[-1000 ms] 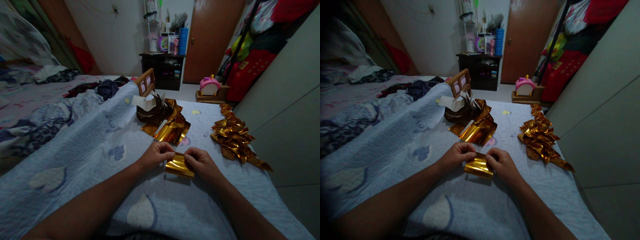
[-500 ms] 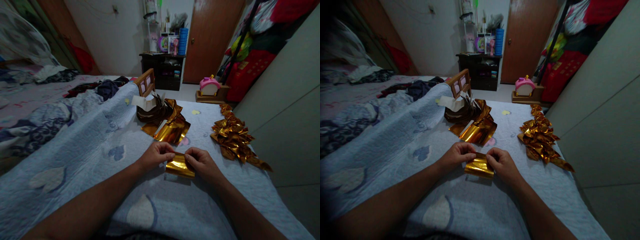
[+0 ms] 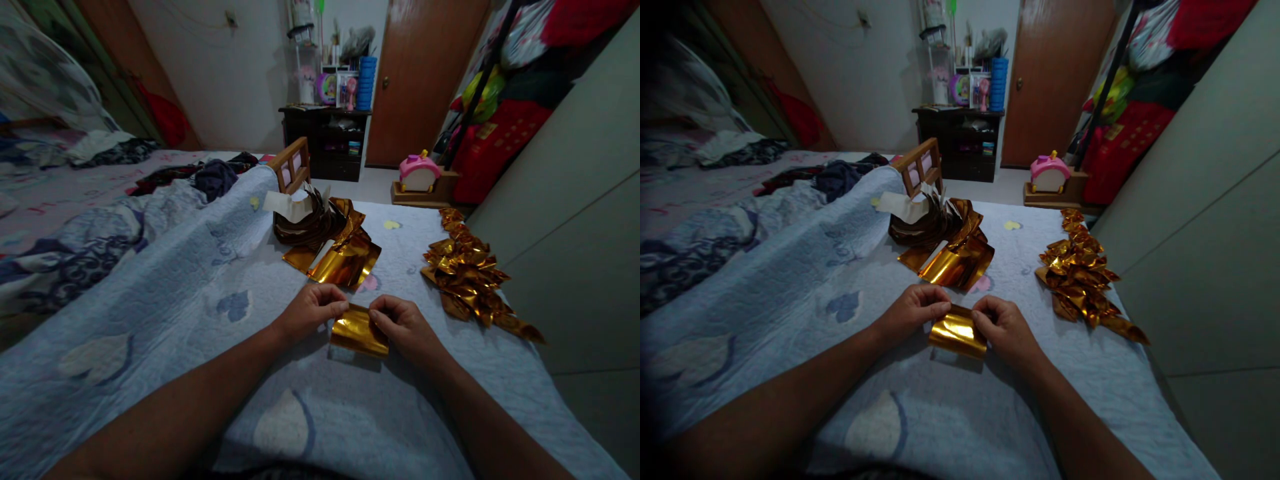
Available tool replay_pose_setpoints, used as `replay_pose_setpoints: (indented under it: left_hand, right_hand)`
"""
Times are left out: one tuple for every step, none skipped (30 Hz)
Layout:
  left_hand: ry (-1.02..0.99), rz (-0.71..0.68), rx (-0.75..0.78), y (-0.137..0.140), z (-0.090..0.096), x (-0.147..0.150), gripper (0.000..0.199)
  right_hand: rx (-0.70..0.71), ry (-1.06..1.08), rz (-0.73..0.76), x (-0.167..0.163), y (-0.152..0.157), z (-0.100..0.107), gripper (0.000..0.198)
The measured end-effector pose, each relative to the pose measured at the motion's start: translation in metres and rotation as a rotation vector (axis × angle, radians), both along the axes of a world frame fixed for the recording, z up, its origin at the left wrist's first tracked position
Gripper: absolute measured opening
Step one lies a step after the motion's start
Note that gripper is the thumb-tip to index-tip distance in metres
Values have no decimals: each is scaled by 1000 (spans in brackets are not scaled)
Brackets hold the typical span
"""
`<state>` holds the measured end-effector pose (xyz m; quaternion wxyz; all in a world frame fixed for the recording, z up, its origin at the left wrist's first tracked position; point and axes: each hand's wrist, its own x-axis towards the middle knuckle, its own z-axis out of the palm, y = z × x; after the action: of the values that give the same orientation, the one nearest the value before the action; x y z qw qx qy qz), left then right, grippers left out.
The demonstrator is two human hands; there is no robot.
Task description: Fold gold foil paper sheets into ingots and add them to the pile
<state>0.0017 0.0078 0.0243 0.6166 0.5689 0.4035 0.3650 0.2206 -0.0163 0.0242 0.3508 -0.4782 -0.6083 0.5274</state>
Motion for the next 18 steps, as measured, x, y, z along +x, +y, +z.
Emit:
replay_pose_setpoints:
  left_hand:
    - [6,5,6,0,1,0,31]
    - [11,10,11,-1,1,0,31]
    - [16,10,15,-1,2,0,31]
    - [21,10,21,0,2,0,31]
    - [26,10,26,0,2,-1,31]
    - [32,9,33,1,2,-1,30]
    - [39,8,40,1,1,-1,30]
    - [45,7,49,2,1,-1,29]
    - [53,8,58,2,0,0,28]
    - [63,11,70,3,-1,0,27]
    - [78,15,83,3,-1,0,26]
    - [98,23,98,2,-2,1,25]
    - [125,34,115,2,-2,2,24]
    - [159,47,135,1,-3,3,23]
    - [198,60,156,0,-3,3,22]
    - [237,70,180,-1,-3,4,21]
    - [275,79,204,-2,-3,5,21]
    - [312,85,229,-3,-3,6,20]
  right_hand:
    - [-4,0,0,0,0,0,21]
    - [-5,-1,0,0,0,1,21]
    - [-5,-4,3,0,0,1,21]
    - [-3,-6,5,-1,0,2,21]
    - [0,-7,9,-1,0,2,21]
    - [5,-7,11,-1,0,3,21]
    - [10,-8,12,-1,0,3,21]
    - [13,-11,11,-1,0,3,21]
    - [16,-18,8,-1,0,3,21]
    - [19,-30,5,-1,0,3,21]
    - [24,-45,1,-1,0,2,21]
    - [30,-63,-5,-2,1,2,22]
    - [39,-83,-11,-2,1,1,22]
    - [50,-103,-20,-2,1,0,21]
    - [60,-118,-29,-2,1,-1,21]
    - [70,-128,-35,-2,1,-2,19]
    - [80,-135,-42,-2,1,-4,18]
    - [91,-142,-47,-2,1,-5,18]
